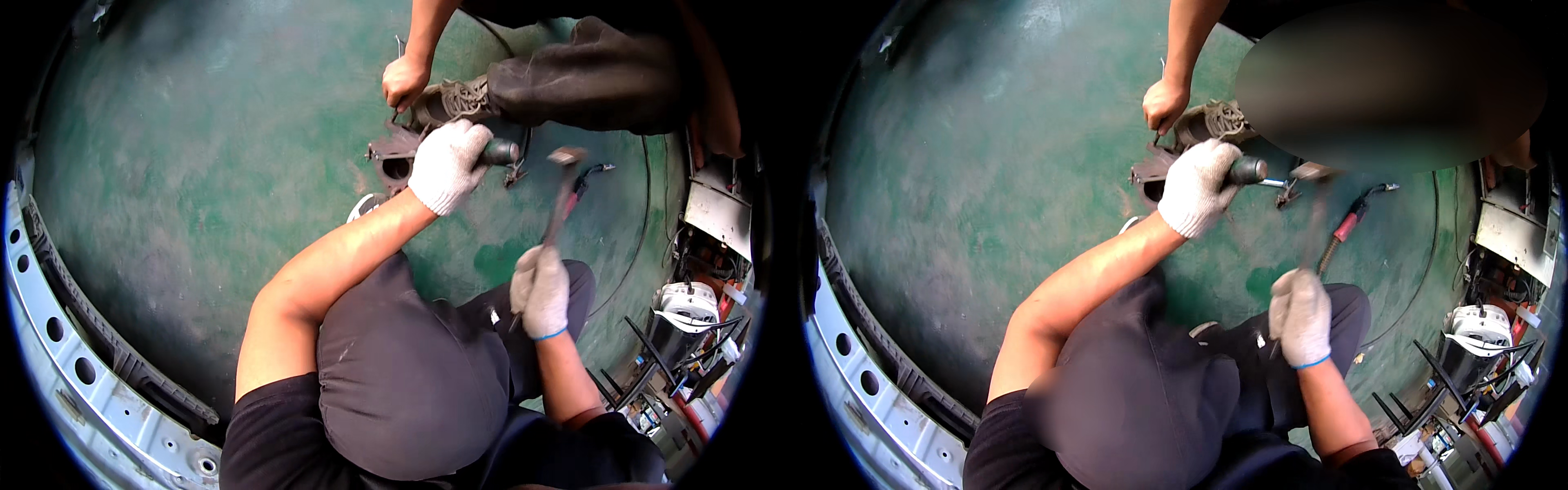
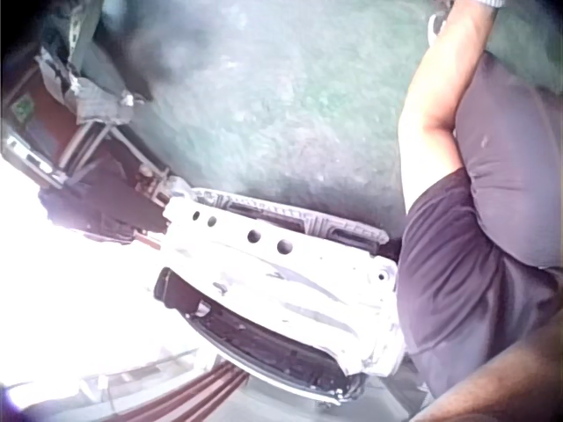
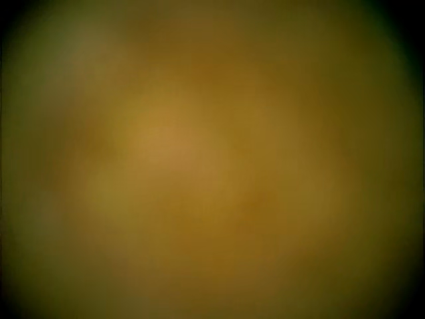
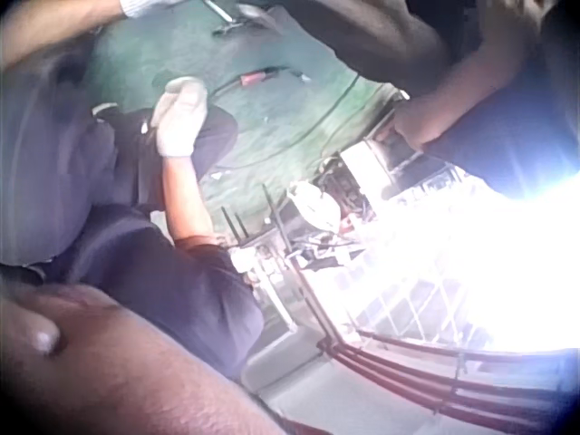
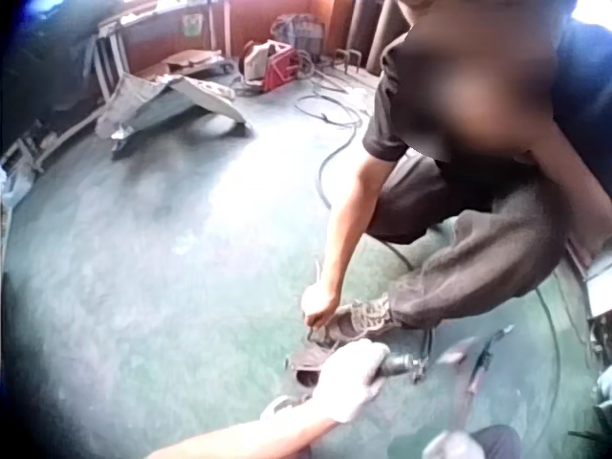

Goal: The person sits on the floor and uses a wrench to loosen bolts on a brake caliper. They then retrieve a hammer and punch, and repeatedly strike the punch to remove a pin from the caliper. The person briefly walks to a nearby car to retrieve a tool before returning to continue the repair.

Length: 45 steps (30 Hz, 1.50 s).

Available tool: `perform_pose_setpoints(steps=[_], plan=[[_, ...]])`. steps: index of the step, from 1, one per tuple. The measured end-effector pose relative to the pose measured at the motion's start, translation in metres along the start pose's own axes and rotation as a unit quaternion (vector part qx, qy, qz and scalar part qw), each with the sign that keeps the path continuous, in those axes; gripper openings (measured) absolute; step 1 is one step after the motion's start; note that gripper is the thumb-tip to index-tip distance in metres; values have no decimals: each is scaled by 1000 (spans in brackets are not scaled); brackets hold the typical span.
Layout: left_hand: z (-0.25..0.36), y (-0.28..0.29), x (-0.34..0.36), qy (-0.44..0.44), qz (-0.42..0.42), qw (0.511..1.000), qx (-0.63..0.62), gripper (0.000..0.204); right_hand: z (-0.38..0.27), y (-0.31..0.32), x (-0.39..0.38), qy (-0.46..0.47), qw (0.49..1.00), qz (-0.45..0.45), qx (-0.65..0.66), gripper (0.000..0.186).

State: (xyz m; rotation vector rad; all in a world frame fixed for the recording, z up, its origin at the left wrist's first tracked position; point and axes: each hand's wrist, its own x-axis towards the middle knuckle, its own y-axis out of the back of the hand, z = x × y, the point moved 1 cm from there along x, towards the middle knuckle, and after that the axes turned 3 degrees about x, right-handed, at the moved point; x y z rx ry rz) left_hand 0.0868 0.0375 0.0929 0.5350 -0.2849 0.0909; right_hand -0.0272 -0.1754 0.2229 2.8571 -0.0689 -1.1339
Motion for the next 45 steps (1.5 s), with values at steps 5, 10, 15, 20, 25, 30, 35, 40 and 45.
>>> perform_pose_setpoints(steps=[5,10,15,20,25,30,35,40,45], plan=[[2,1,1,10,-13,1000,-5,31,-17,6,12,22,1000,-10,8,55],[-3,-1,6,14,9,1000,-8,31,-2,-1,10,-51,993,-71,-76,54],[-8,9,2,27,10,1000,-7,34,-70,14,-8,106,993,-42,33,52],[-5,3,9,29,-1,999,-14,34,-28,3,-2,197,967,6,163,52],[-1,-2,8,4,-6,1000,-15,33,20,-10,3,-73,995,-6,-61,64],[2,3,3,19,-22,1000,-7,32,-14,-6,10,43,999,17,4,64],[3,1,8,32,-2,999,-22,30,0,-11,16,-10,997,-33,-76,59],[11,3,5,34,-24,999,-32,31,-9,-10,20,5,998,-27,-50,62],[17,4,0,23,-29,998,-41,33,-10,-3,19,3,999,-11,-36,59]])
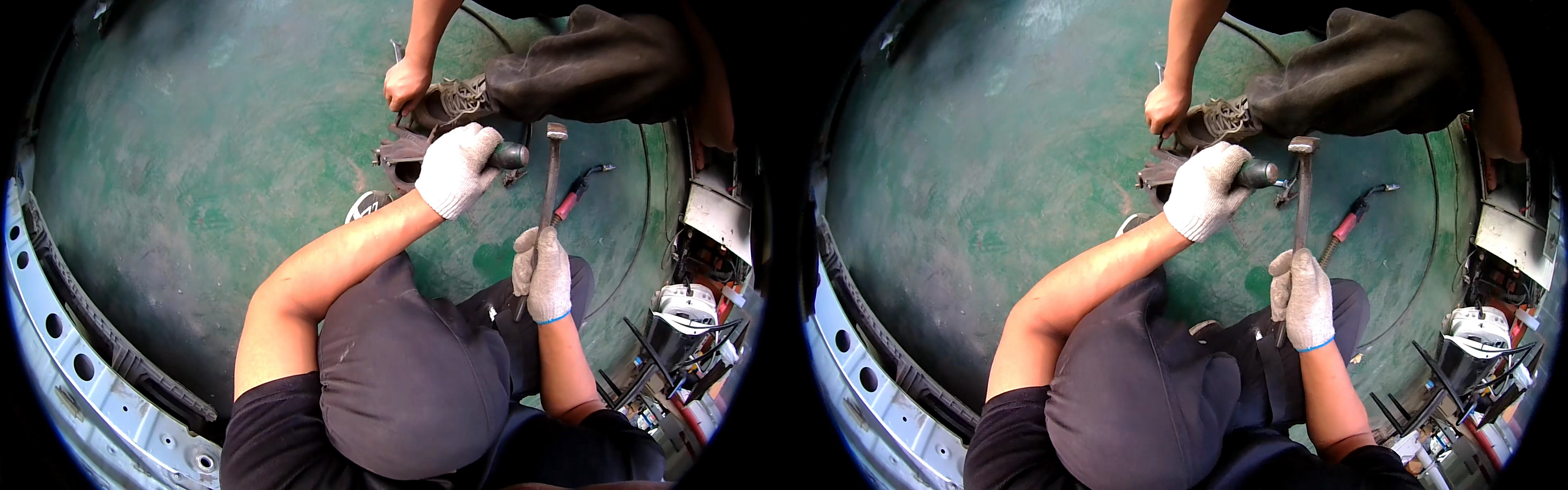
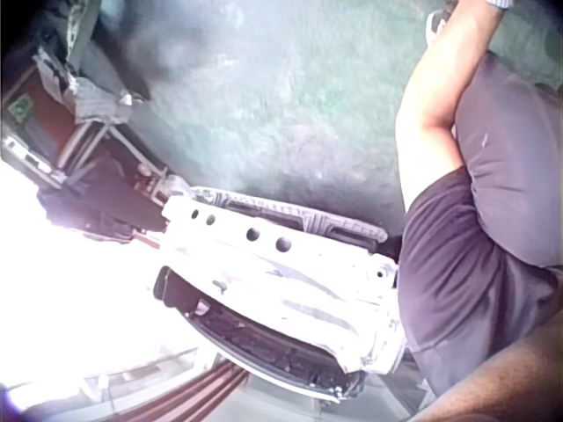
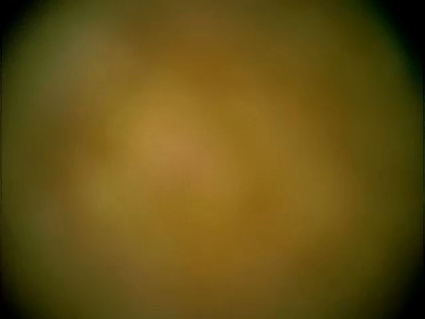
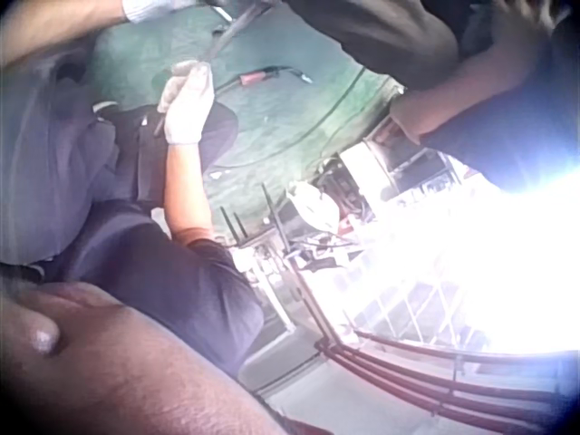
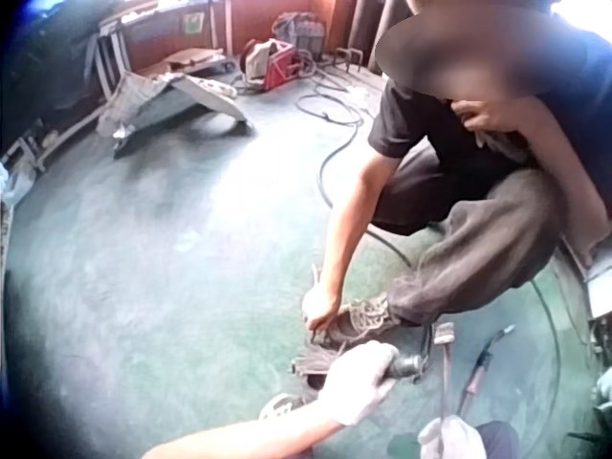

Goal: The person sits on the floor and uses a wrench to loosen bolts on a brake caliper. They then retrieve a hammer and punch, and repeatedly strike the punch to remove a pin from the caliper. The person briefly walks to a nearby car to retrieve a tool before returning to continue the repair.

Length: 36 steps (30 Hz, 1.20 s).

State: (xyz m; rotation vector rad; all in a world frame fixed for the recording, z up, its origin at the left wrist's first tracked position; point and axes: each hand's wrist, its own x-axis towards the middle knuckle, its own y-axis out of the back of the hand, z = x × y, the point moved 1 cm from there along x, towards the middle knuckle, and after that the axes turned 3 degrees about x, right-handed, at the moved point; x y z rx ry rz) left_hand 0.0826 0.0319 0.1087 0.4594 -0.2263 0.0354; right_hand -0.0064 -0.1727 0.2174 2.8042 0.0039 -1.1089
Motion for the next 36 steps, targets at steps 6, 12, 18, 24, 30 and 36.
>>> perform_pose_setpoints(steps=[6,12,18,24,30,36], plan=[[9,-5,-2,-17,-6,1000,-1,38,4,2,0,-4,1000,6,9,56],[-1,-9,-1,-27,30,999,1,40,3,6,-1,-9,1000,8,13,58],[-15,2,4,0,62,998,22,37,0,5,0,-6,1000,-6,13,57],[-20,6,6,10,36,999,24,33,-8,-4,2,-15,1000,-16,-22,56],[-21,15,12,27,67,997,6,33,-13,-6,2,-16,999,-30,-1,55],[-22,13,13,24,47,998,23,34,-12,-8,6,-3,999,-46,-16,58]])
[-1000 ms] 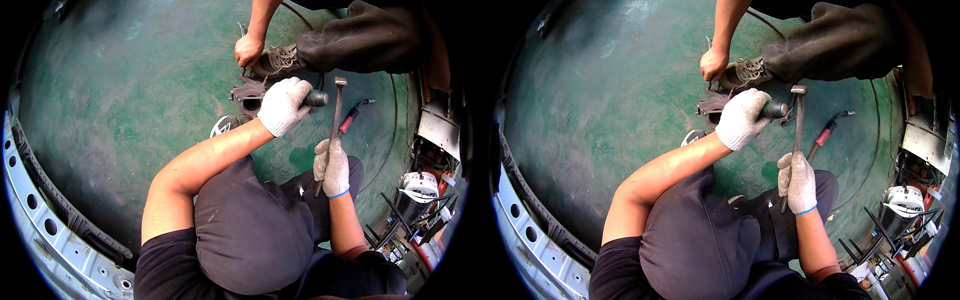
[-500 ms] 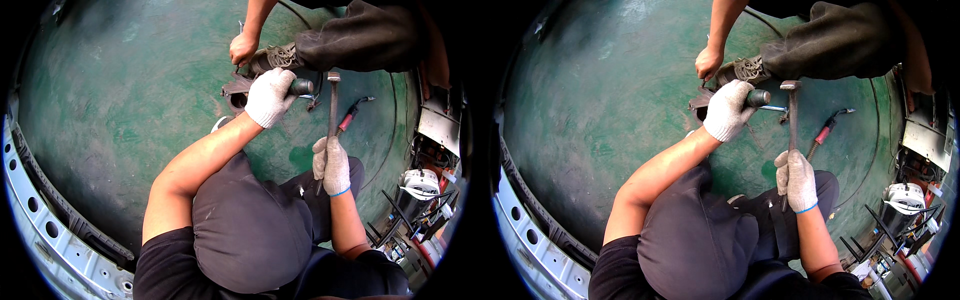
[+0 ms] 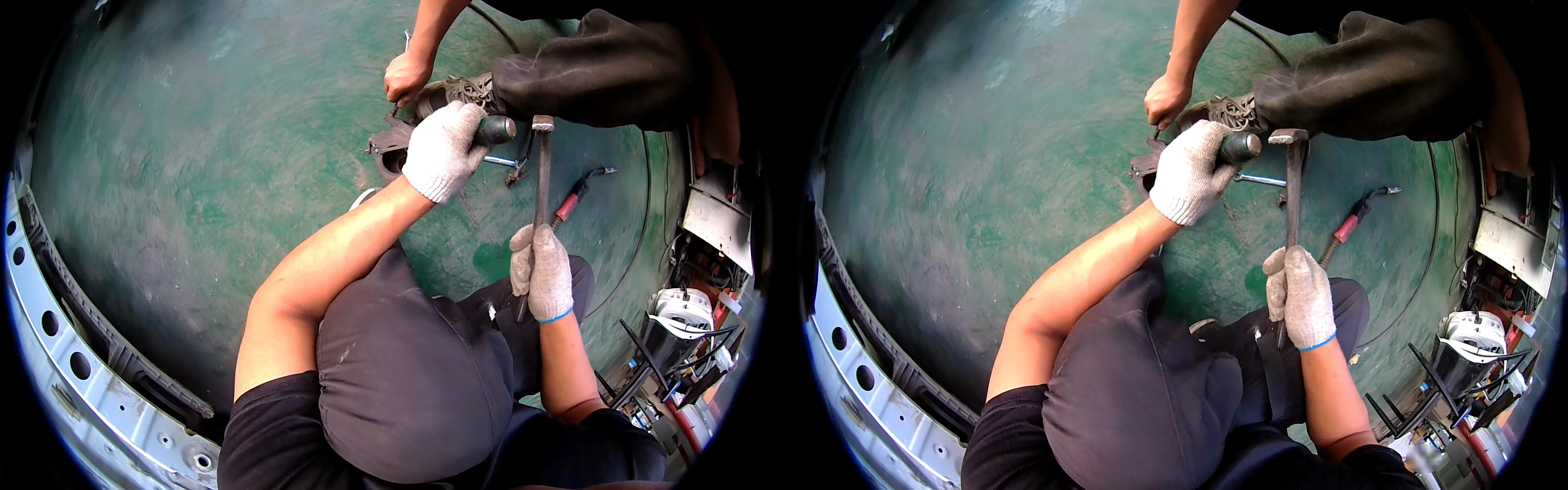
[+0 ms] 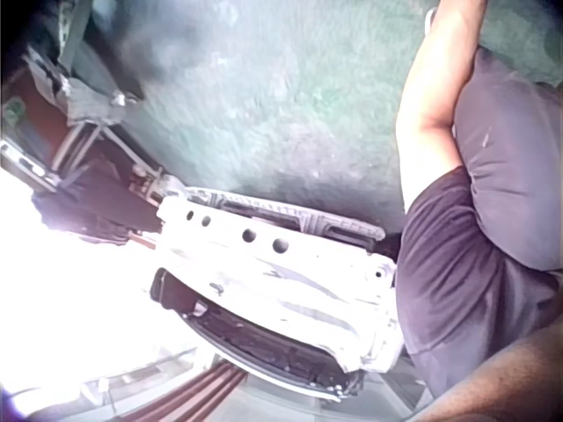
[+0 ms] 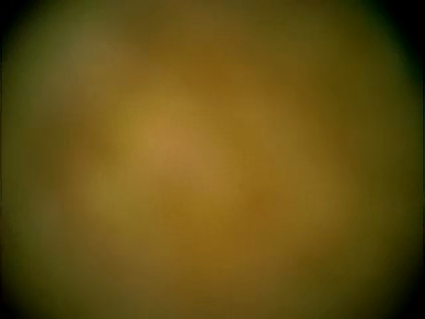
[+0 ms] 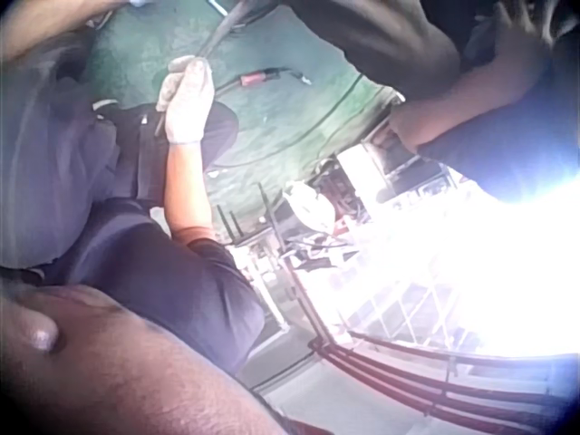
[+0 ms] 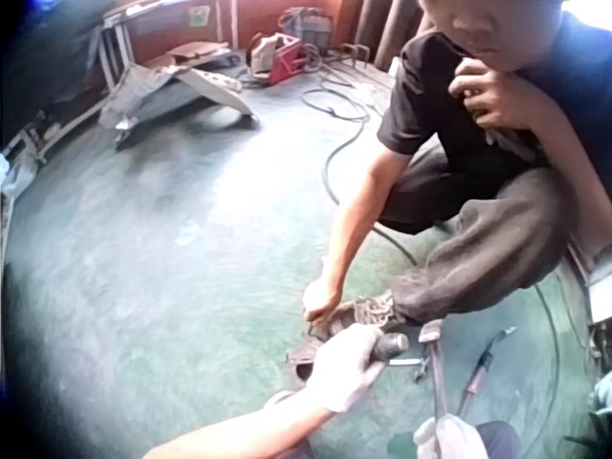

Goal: The person sits on the floor and uses a wrench to loosen bolts on a brake caliper. They then retrieve a hammer and punch, and repeatedly strike the punch to remove a pin from the caliper. The person briefly walks to a nearby car to retrieve a tool before returning to continue the repair.

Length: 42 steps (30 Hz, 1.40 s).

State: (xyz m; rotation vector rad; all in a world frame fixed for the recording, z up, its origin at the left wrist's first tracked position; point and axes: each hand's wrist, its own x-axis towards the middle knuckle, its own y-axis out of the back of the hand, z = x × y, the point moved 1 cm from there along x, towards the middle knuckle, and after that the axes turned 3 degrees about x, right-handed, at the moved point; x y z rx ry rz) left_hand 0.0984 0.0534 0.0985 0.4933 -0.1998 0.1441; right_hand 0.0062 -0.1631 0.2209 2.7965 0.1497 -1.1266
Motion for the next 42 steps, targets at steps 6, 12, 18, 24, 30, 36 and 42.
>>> perform_pose_setpoints(steps=[6,12,18,24,30,36,42], plan=[[-1,0,-4,-12,-20,1000,1,37,2,0,-1,7,1000,-5,-10,58],[-2,1,-8,-30,-30,999,-4,38,18,-2,-8,10,999,-30,15,55],[-3,-7,-11,-30,-36,999,-5,32,-13,11,-23,-12,997,-37,-63,54],[-5,1,-15,-24,-29,999,4,30,-91,62,-58,423,892,59,151,51],[-1,-5,-17,-40,-40,998,-22,31,53,-14,-14,-72,996,47,32,50],[-3,-5,-19,-43,-22,999,19,32,10,3,-20,106,991,76,27,55],[-3,-12,-17,-43,-31,998,35,33,6,-4,-31,-37,997,-10,-61,44]])
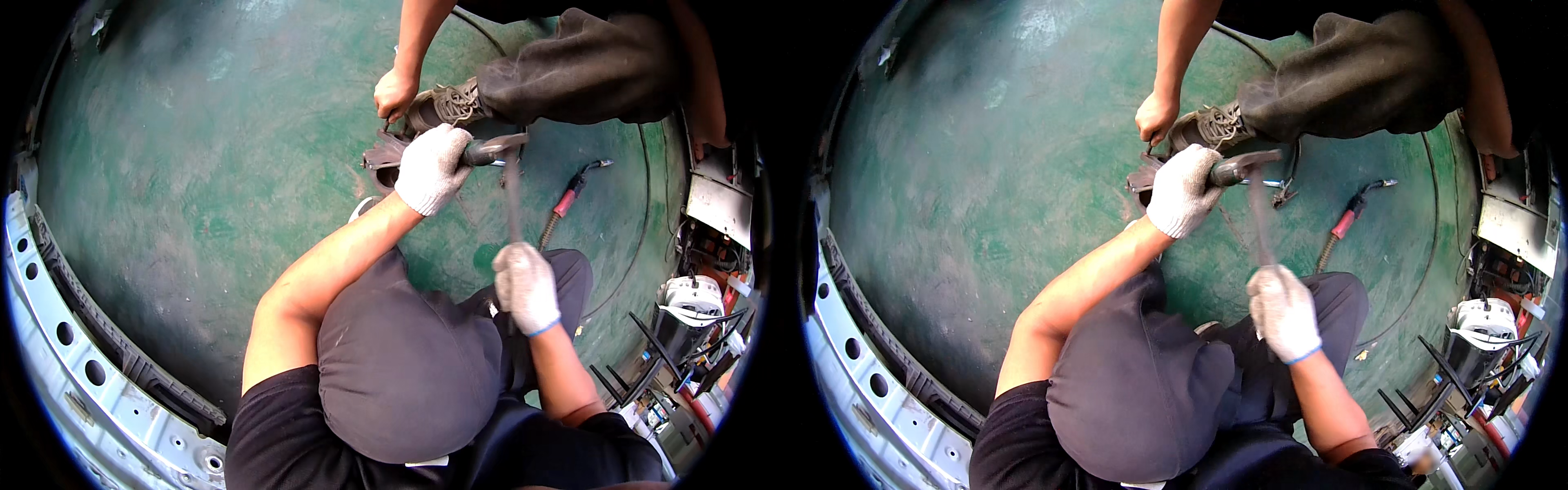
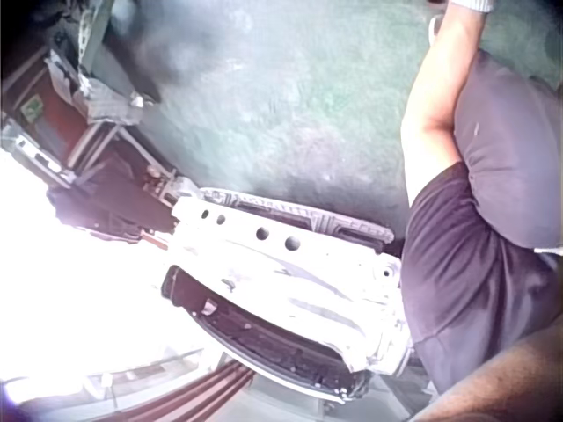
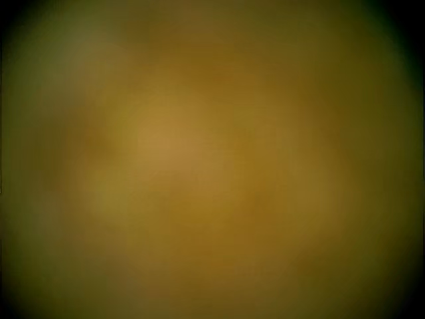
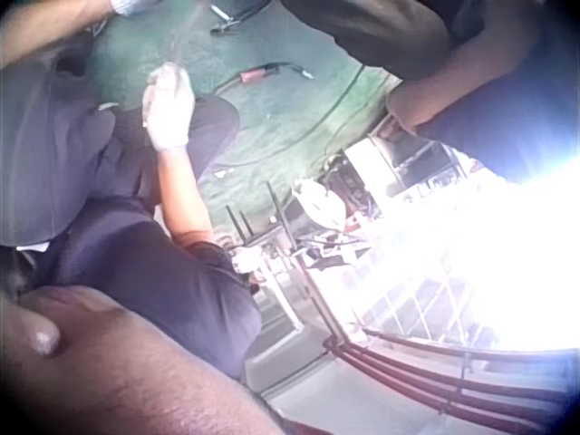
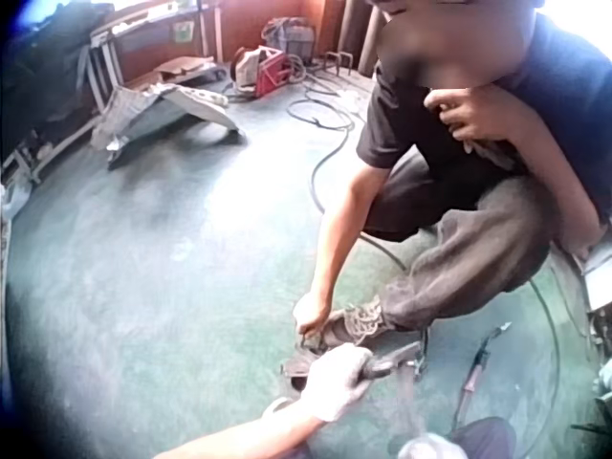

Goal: The person sits on the floor and uses a wrench to loosen bolts on a brake caliper. They then retrieve a hammer and punch, and repeatedly strike the punch to remove a pin from the caliper. The person briefly walks to a nearby car to retrieve a tool before returning to continue the repair.

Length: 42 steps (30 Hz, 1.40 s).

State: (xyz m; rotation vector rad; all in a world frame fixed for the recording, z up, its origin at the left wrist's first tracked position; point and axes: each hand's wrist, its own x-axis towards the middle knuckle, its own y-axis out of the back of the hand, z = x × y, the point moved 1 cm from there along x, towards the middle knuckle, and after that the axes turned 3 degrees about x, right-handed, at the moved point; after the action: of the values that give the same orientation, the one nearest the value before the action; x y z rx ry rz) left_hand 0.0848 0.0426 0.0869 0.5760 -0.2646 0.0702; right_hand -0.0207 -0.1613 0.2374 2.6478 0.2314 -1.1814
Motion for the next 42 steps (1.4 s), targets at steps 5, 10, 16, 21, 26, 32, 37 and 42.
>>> perform_pose_setpoints(steps=[5,10,16,21,26,32,37,42], plan=[[-3,7,-2,-1,19,1000,-14,32,-90,51,-42,400,892,27,209,47],[3,-3,0,-15,30,999,-40,31,34,-27,15,-49,998,8,37,43],[-3,10,-1,5,34,999,-12,30,1,-16,3,86,988,123,36,42],[1,-4,-3,-21,27,999,-8,32,18,-17,12,-4,997,52,-65,37],[-3,3,-4,2,25,1000,7,32,-44,49,-29,212,971,74,85,42],[3,6,0,-13,37,999,-17,30,57,81,6,206,915,135,319,44],[-3,8,-2,-8,32,999,-2,30,41,-9,-2,33,991,84,95,55],[4,2,-5,-13,31,999,-2,30,3,2,-5,156,983,65,77,27]])
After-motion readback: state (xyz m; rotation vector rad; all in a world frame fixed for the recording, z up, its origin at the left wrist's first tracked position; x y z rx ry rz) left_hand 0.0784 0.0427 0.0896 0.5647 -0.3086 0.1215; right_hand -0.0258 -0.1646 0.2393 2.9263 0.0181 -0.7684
